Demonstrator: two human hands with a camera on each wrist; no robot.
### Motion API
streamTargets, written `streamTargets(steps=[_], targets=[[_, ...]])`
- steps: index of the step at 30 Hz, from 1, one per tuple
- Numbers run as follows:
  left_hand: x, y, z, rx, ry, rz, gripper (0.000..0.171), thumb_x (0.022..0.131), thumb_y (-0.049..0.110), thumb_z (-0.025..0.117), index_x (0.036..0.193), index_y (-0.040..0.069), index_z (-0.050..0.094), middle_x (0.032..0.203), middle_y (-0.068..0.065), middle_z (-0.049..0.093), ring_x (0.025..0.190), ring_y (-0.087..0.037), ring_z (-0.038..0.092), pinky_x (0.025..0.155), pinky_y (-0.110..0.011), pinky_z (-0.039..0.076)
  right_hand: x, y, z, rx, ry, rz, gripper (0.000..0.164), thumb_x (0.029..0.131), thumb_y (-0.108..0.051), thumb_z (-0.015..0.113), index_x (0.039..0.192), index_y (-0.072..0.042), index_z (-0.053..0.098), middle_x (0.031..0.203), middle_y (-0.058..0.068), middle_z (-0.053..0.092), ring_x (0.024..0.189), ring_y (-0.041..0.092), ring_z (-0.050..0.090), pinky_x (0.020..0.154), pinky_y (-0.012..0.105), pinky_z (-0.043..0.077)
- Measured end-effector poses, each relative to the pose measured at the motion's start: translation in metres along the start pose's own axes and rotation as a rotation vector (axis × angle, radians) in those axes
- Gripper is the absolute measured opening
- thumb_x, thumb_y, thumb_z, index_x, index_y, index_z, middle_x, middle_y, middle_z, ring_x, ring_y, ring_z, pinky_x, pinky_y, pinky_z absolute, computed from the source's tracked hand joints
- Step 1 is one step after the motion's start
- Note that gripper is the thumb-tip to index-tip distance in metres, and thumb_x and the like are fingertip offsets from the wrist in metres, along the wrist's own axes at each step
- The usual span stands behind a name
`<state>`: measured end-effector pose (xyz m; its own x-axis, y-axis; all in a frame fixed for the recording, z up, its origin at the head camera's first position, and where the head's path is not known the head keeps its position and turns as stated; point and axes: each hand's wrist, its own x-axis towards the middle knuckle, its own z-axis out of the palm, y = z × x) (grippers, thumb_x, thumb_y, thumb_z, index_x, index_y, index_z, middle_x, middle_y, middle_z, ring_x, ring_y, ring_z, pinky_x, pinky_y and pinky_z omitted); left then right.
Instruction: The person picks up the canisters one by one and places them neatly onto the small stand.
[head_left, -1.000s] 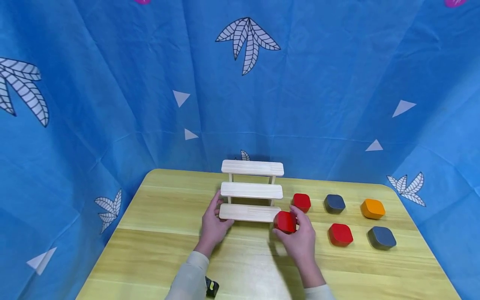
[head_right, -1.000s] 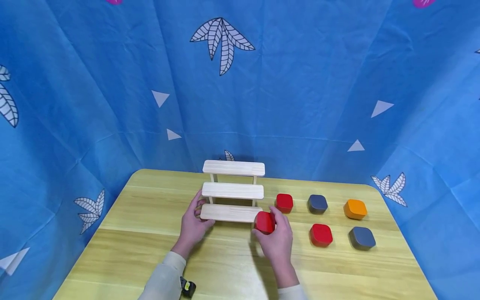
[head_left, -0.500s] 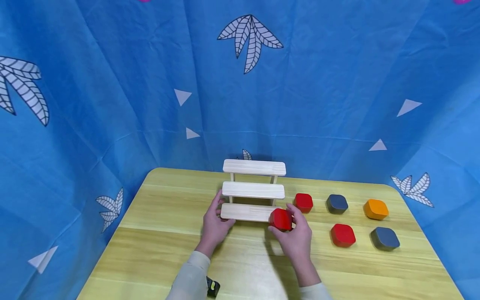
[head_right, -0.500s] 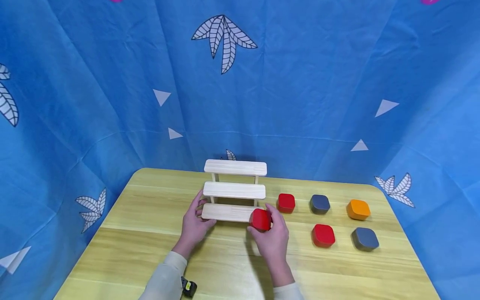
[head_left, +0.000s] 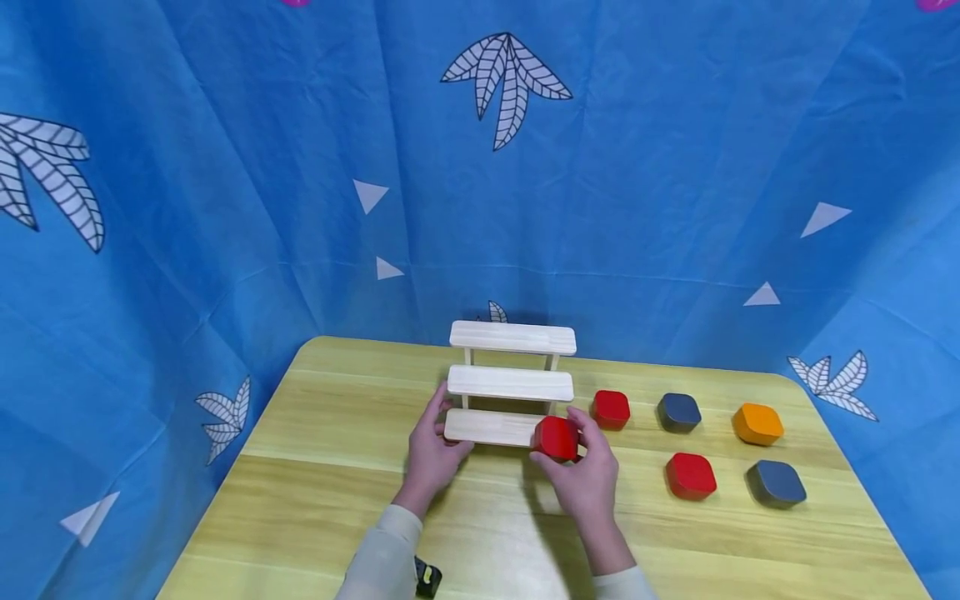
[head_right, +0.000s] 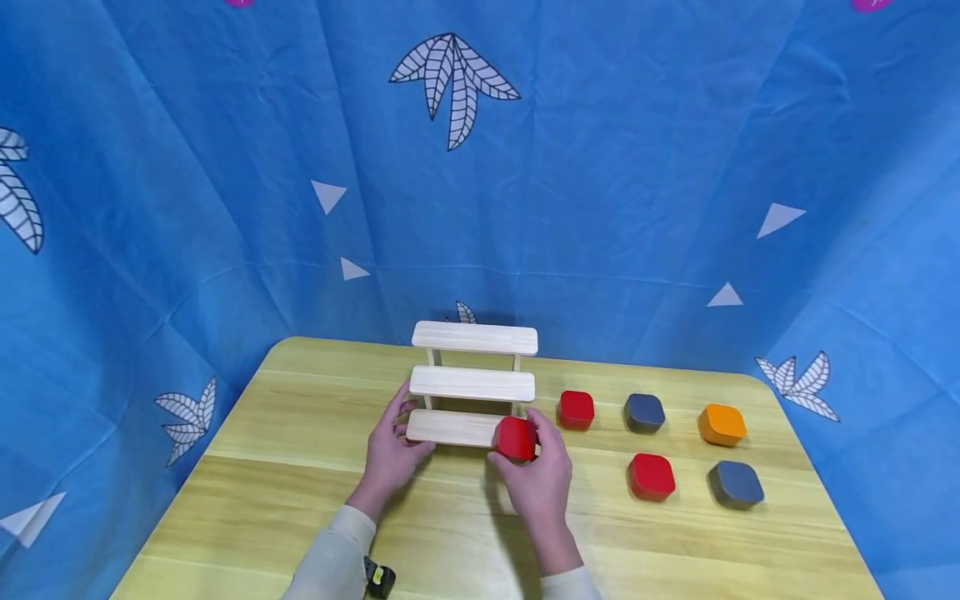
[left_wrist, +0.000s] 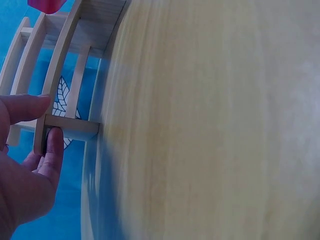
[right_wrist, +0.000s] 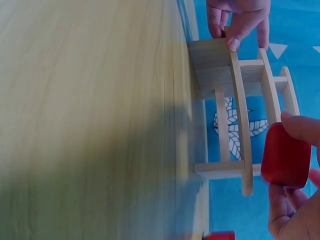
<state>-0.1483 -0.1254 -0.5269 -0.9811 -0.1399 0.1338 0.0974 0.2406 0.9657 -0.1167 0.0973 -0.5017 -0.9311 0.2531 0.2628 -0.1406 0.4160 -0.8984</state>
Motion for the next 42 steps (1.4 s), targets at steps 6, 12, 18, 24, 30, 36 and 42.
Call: streamTargets(steps=[6,12,18,24,30,36,42], targets=[[0.000,-0.001,0.001,-0.017,-0.004,-0.005,0.112,0.068,-0.023,0.076,0.157,0.029,0.033,0.138,-0.013,0.051,0.094,-0.026,0.061,0.071,-0.031,0.058,0.001,0.001,0.004,0.007,0.004,-0.012,0.082,0.061,-0.005,0.096,0.134,-0.011,0.059,0.123,0.011,0.062,0.103,0.031,0.061,0.075,0.048,0.059],[0.001,-0.004,0.001,-0.023,-0.003,0.009,0.111,0.068,-0.024,0.076,0.157,0.026,0.034,0.138,-0.014,0.051,0.095,-0.026,0.062,0.072,-0.032,0.058,0.002,-0.003,0.008,0.001,-0.006,-0.033,0.081,0.062,-0.006,0.096,0.134,-0.012,0.059,0.124,0.010,0.062,0.103,0.030,0.060,0.075,0.047,0.059],[0.000,-0.003,0.000,-0.038,-0.015,0.019,0.107,0.069,-0.023,0.075,0.158,0.017,0.033,0.138,-0.016,0.051,0.093,-0.026,0.063,0.071,-0.031,0.058,0.004,-0.007,0.013,-0.007,-0.024,-0.041,0.080,0.062,-0.005,0.096,0.133,-0.013,0.060,0.125,0.007,0.062,0.105,0.028,0.060,0.080,0.046,0.058],[0.001,-0.003,0.000,-0.044,-0.016,0.020,0.105,0.069,-0.023,0.075,0.157,0.015,0.033,0.139,-0.018,0.051,0.089,-0.025,0.064,0.070,-0.030,0.058,0.005,-0.007,0.016,-0.027,-0.042,-0.050,0.081,0.062,-0.007,0.096,0.134,-0.011,0.059,0.126,0.008,0.061,0.106,0.029,0.060,0.082,0.047,0.057],[0.002,-0.004,-0.001,-0.030,-0.013,0.013,0.105,0.069,-0.022,0.076,0.157,0.015,0.033,0.139,-0.016,0.051,0.089,-0.024,0.064,0.070,-0.030,0.058,0.006,-0.009,0.019,-0.027,-0.041,-0.081,0.078,0.063,-0.007,0.096,0.132,-0.011,0.061,0.123,0.008,0.063,0.104,0.028,0.061,0.082,0.045,0.057],[0.002,-0.005,-0.002,-0.024,-0.013,0.014,0.105,0.069,-0.022,0.076,0.157,0.016,0.033,0.139,-0.016,0.052,0.091,-0.025,0.064,0.070,-0.030,0.058,0.006,-0.009,0.023,-0.033,-0.058,-0.075,0.078,0.062,-0.006,0.096,0.132,-0.011,0.061,0.122,0.008,0.064,0.103,0.026,0.061,0.083,0.043,0.057],[0.001,-0.004,-0.002,-0.007,-0.013,0.005,0.105,0.069,-0.021,0.077,0.157,0.017,0.034,0.138,-0.014,0.052,0.093,-0.025,0.064,0.070,-0.029,0.058,0.006,-0.009,0.028,-0.043,-0.074,-0.060,0.080,0.062,-0.007,0.096,0.133,-0.012,0.060,0.124,0.007,0.063,0.105,0.027,0.060,0.085,0.043,0.056]])
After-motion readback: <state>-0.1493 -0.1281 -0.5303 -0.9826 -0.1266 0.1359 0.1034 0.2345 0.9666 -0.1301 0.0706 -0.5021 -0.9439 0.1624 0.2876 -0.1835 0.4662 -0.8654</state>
